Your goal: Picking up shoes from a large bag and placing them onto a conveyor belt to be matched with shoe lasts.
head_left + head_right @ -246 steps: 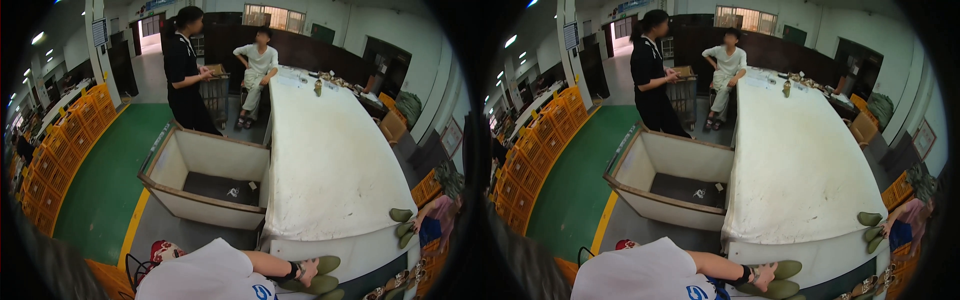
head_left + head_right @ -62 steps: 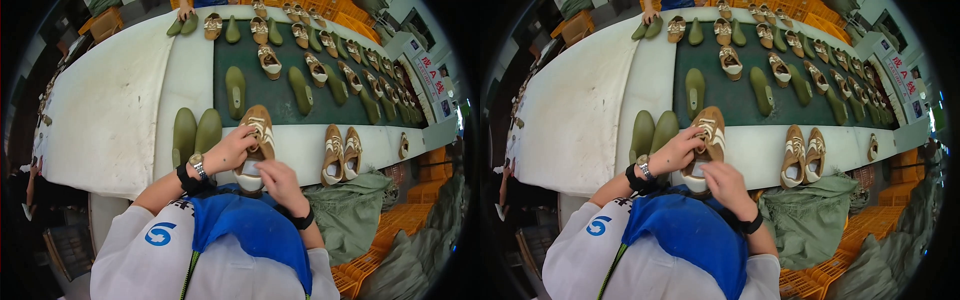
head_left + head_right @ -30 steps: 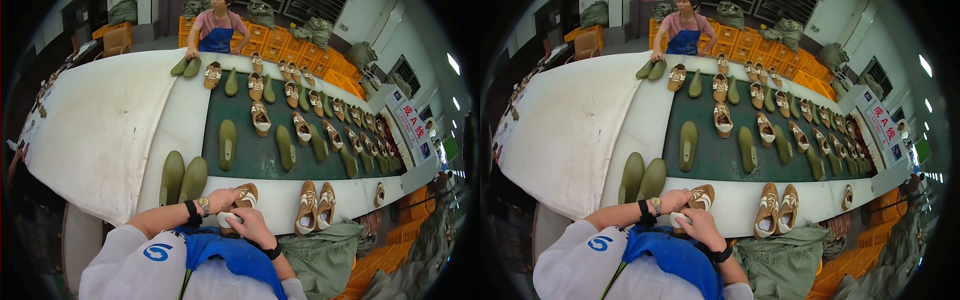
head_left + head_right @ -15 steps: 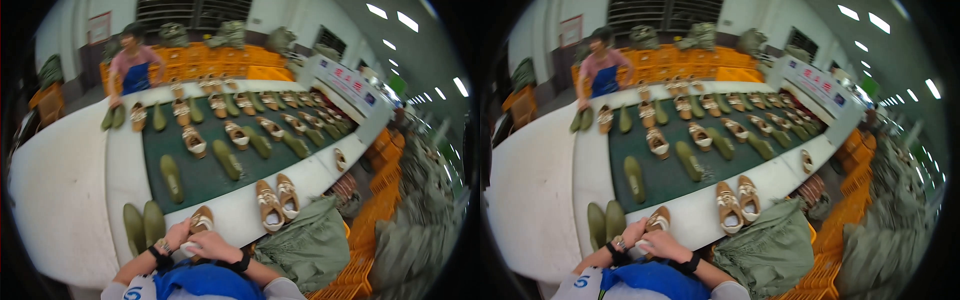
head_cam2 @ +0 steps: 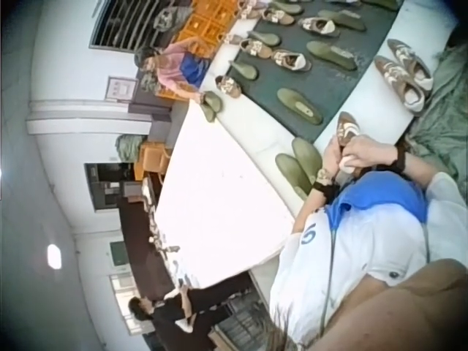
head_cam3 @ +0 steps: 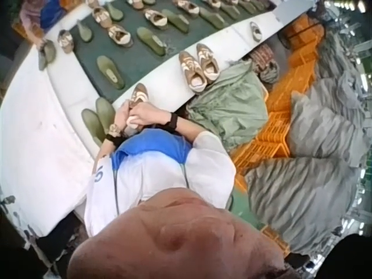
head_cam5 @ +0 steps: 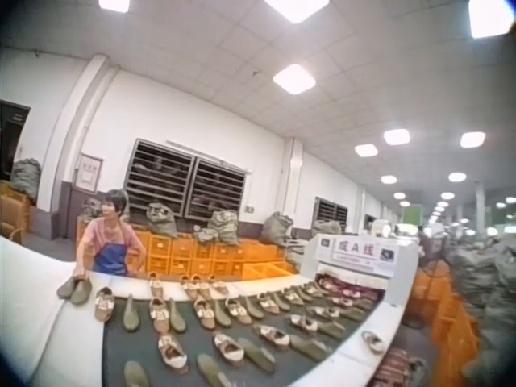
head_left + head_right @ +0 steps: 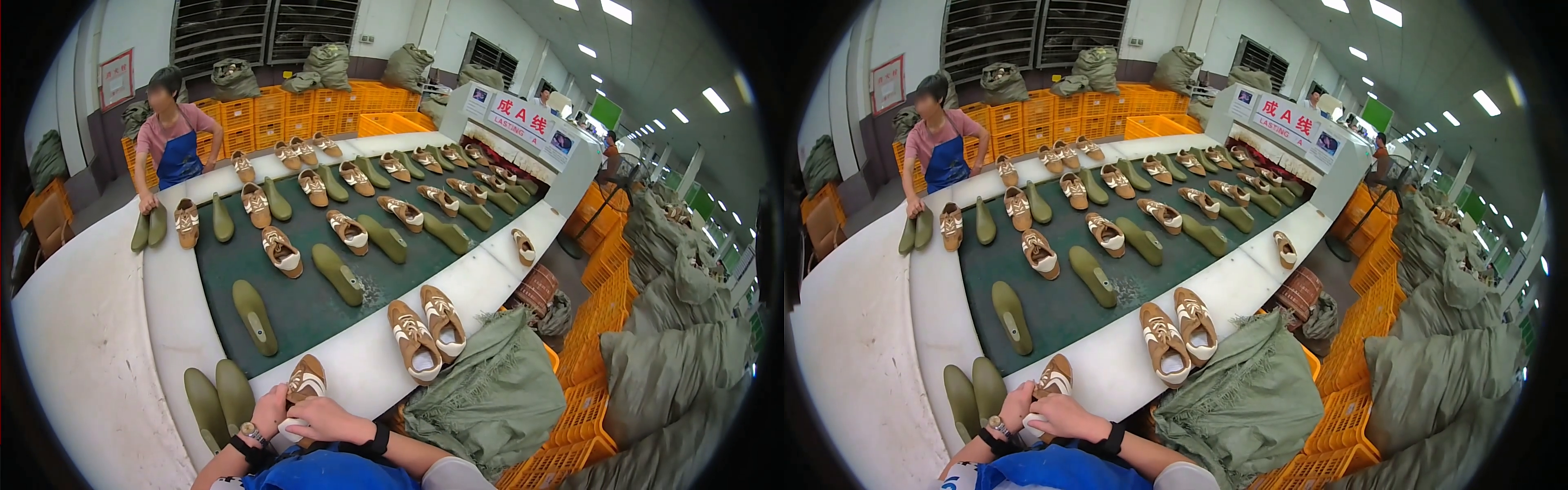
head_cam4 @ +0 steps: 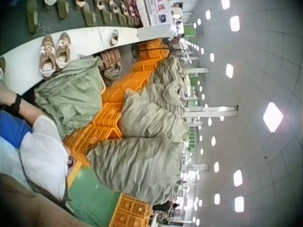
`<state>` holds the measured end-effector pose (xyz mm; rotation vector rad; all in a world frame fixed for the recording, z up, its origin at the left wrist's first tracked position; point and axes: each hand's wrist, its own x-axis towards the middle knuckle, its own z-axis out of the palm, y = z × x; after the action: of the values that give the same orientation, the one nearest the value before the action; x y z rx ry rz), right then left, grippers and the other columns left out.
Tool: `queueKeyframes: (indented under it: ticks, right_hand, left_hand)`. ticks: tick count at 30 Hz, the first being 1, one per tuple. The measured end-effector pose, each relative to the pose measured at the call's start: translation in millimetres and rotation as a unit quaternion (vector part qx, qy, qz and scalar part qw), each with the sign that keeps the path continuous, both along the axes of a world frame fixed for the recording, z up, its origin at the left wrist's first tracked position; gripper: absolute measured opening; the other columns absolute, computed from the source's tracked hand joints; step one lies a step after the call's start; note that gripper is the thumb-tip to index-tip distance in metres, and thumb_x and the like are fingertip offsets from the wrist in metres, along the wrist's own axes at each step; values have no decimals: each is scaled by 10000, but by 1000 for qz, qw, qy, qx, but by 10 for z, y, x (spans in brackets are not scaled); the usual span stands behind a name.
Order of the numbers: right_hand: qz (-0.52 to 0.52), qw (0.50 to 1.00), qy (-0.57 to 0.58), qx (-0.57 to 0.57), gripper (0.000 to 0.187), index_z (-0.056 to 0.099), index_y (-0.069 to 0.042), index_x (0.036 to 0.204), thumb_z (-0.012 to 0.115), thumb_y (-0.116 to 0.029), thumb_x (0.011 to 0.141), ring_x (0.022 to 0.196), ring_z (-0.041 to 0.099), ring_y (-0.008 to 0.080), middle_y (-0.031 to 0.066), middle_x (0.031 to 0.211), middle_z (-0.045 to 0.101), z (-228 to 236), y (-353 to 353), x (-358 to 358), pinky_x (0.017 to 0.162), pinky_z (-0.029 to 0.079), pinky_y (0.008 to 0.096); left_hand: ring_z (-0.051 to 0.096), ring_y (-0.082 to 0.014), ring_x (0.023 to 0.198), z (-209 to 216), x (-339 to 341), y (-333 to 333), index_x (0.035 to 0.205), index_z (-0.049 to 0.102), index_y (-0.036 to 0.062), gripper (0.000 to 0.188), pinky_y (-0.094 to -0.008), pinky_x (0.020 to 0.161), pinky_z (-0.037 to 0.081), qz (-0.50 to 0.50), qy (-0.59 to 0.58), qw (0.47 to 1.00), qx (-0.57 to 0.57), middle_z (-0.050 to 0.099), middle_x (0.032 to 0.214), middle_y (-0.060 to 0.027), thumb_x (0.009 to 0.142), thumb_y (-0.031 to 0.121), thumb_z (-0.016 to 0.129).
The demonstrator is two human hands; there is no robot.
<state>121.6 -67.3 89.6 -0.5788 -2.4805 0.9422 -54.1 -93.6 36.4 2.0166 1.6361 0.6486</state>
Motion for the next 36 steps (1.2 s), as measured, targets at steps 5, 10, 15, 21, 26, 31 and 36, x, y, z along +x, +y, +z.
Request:
queueKeyframes:
  ticks: [5, 10, 15, 21, 26, 31, 36]
  right_hand:
    - [1, 1000, -3, 13, 250, 586, -53, 871, 619, -290, 802, 748, 567, 344, 155, 770, 587, -2, 2, -9, 677, 453, 422]
    - [4, 1000, 0, 7, 252, 586, -53, 866, 621, -294, 800, 748, 568, 342, 154, 766, 584, 32, -4, -6, 676, 452, 423]
    - [7, 1000, -2, 0, 252, 590, -51, 856, 622, -295, 799, 765, 576, 342, 155, 769, 591, 31, -11, -29, 686, 456, 420]
    - [6, 1000, -16, -8, 242, 616, -60, 880, 611, -290, 804, 764, 587, 335, 149, 779, 608, 85, 6, -9, 692, 468, 417]
    - [-7, 1000, -20, -8, 253, 614, -69, 879, 612, -309, 801, 764, 584, 329, 143, 769, 605, 42, 4, 12, 686, 465, 417]
    - [8, 1000, -11, 2, 250, 604, -69, 862, 618, -311, 801, 755, 580, 332, 146, 750, 597, 12, -22, -37, 669, 456, 421]
    - [-6, 1000, -1, 5, 255, 601, -61, 859, 625, -306, 796, 752, 581, 335, 152, 743, 597, 0, -27, 0, 666, 453, 426]
  left_hand:
    - [560, -424, 757, -95, -19, 1, 944, 436, 19, 207, -460, 641, 455, 12, 16, 1000, 9, 558, 864, -229, 803, 135, 534]
    - [557, -418, 777, -100, -11, -5, 949, 447, 19, 202, -453, 644, 457, 7, 5, 1000, 13, 554, 884, -233, 796, 121, 530]
    - [557, -416, 795, -108, -24, -44, 954, 454, 22, 200, -450, 654, 458, 22, 3, 1000, 1, 555, 891, -228, 798, 121, 531]
    - [562, -398, 821, -175, -27, -3, 985, 458, 13, 249, -451, 699, 464, 12, -5, 1000, 5, 549, 933, -220, 793, 144, 546]
    - [552, -413, 828, -136, 12, -20, 974, 461, 24, 227, -444, 686, 456, 6, -28, 1000, 6, 547, 929, -217, 800, 146, 541]
    - [557, -421, 832, -136, -38, -45, 946, 466, 29, 199, -452, 681, 455, 25, -16, 999, -17, 555, 916, -237, 802, 144, 543]
    - [564, -420, 787, -186, -38, 23, 925, 446, -6, 213, -465, 670, 463, -1, 7, 1000, -20, 566, 880, -246, 785, 121, 544]
